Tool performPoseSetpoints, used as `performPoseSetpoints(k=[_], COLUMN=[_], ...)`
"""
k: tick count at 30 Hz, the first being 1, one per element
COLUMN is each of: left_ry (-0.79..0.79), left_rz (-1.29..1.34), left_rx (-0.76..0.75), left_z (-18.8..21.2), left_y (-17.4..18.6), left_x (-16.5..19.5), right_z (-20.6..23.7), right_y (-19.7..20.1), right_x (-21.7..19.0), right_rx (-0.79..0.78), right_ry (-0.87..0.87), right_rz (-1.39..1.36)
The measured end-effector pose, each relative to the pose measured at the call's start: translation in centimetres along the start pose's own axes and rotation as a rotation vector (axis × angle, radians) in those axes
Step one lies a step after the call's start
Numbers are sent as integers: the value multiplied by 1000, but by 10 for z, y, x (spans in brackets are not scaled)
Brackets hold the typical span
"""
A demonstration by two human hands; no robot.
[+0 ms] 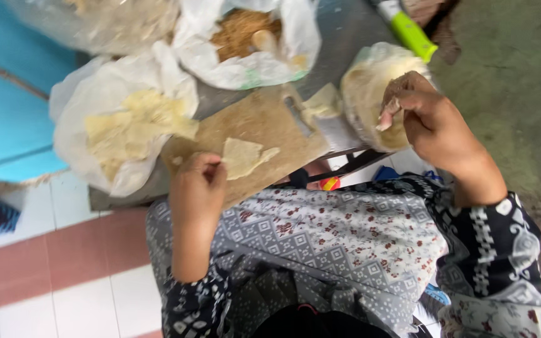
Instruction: The person sits at a low table and folds thin dough wrappers one at a time, placing a scoop of brown filling from a plastic bag onto each wrapper and pressing the dough closed into stuffed pastries, setting finished pieces in a pile beside the cutting board.
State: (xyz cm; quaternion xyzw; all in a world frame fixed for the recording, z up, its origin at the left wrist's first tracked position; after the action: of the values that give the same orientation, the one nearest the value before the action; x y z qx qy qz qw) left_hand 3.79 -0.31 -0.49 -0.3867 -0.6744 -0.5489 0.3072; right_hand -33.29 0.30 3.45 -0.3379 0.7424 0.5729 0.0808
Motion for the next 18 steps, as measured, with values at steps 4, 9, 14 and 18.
performPoseSetpoints(k=[4,9,14,18], left_ry=[27,-5,-6,6], left_rz=[96,93,209,215], left_rx=[25,68,21,14], left_z=[-1,-8,-12,-14], left_y=[6,14,23,26], left_x=[-10,-21,-29,-30], right_z=[-27,-77,-87,-86], right_y=[-60,-138,-153,-136], right_x=[-61,-112,-131,-136], right_rx=[-27,-41,-135,-68], right_ry=[116,236,316,374], right_rz=[-189,5,551,871])
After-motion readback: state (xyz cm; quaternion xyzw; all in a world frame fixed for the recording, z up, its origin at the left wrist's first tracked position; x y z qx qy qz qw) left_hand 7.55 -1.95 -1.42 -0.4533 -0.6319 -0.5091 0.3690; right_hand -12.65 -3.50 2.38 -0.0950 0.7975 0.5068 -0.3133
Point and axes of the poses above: each hand's wrist, its own z-axis away from the middle knuckle, its own y-axis out of the back of the hand, x = y × z, the point moved 2 cm from there along -z, towards the middle knuckle, and after that the axes turned 15 degrees about z, right-handed, at the moved point
